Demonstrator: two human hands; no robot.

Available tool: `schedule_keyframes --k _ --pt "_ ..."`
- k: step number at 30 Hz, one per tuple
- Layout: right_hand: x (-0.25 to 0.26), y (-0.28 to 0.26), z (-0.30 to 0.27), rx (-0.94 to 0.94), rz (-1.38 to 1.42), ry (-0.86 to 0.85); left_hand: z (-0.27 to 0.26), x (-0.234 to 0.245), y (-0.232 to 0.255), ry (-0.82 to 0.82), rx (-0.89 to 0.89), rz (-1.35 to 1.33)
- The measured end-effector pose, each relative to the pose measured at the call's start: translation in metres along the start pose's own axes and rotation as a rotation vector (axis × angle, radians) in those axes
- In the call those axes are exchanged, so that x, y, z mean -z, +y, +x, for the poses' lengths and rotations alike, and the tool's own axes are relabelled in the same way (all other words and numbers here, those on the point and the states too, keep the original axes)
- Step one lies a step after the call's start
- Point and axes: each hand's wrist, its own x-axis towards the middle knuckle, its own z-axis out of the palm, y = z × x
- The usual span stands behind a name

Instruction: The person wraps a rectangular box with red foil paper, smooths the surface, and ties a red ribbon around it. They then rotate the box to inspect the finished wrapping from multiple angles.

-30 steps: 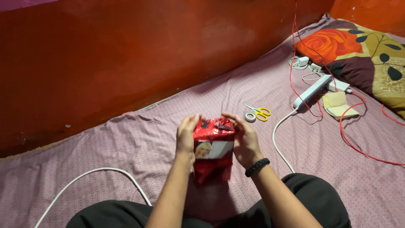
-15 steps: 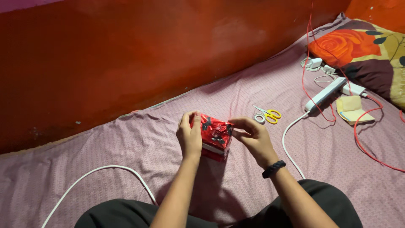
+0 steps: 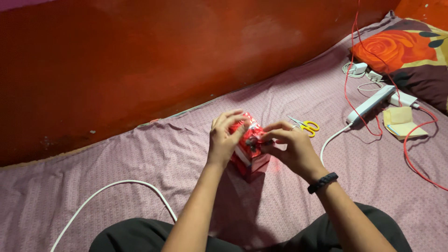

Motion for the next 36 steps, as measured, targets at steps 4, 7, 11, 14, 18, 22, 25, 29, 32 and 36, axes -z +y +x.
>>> schedule_keyframes --k 4,7,11,14,18,22,25,29,32,36 --pt "0.001 0.002 -0.002 0.006 -0.071 0.037 -0.013 0.019 0.009 -0.173 -0.142 0.011" --pt "0.001 0.002 -0.008 0.025 -0.055 0.073 -0.016 0.021 0.015 -0.207 -0.233 0.099" --pt "0.001 0.0 -0.014 0.093 -0.082 0.131 -0.018 0.013 0.023 -0.191 -0.232 0.12" --pt "0.002 -0.001 -0.014 0.144 -0.101 0.135 -0.018 0.008 0.027 -0.184 -0.243 0.157" --pt "0.004 -0.002 -0.015 -0.032 0.198 0.1 -0.014 0.006 0.027 -0.207 -0.232 0.192" --pt "0.008 -0.003 -0.012 -0.104 0.223 0.098 -0.013 0.009 0.027 -0.201 -0.196 0.084" --pt "0.007 -0.003 -0.01 -0.117 0.099 0.063 -0.013 0.007 0.026 -0.22 -0.14 -0.015" --pt "0.002 -0.001 -0.005 -0.17 0.047 0.023 -0.004 -0.001 0.024 -0.241 -0.029 -0.025" --pt "0.001 0.005 -0.006 -0.161 0.179 0.052 0.003 -0.006 0.021 -0.219 -0.133 0.124" --pt "0.003 0.015 -0.014 -0.235 0.374 0.119 0.004 -0.007 0.015 -0.199 -0.14 0.111"
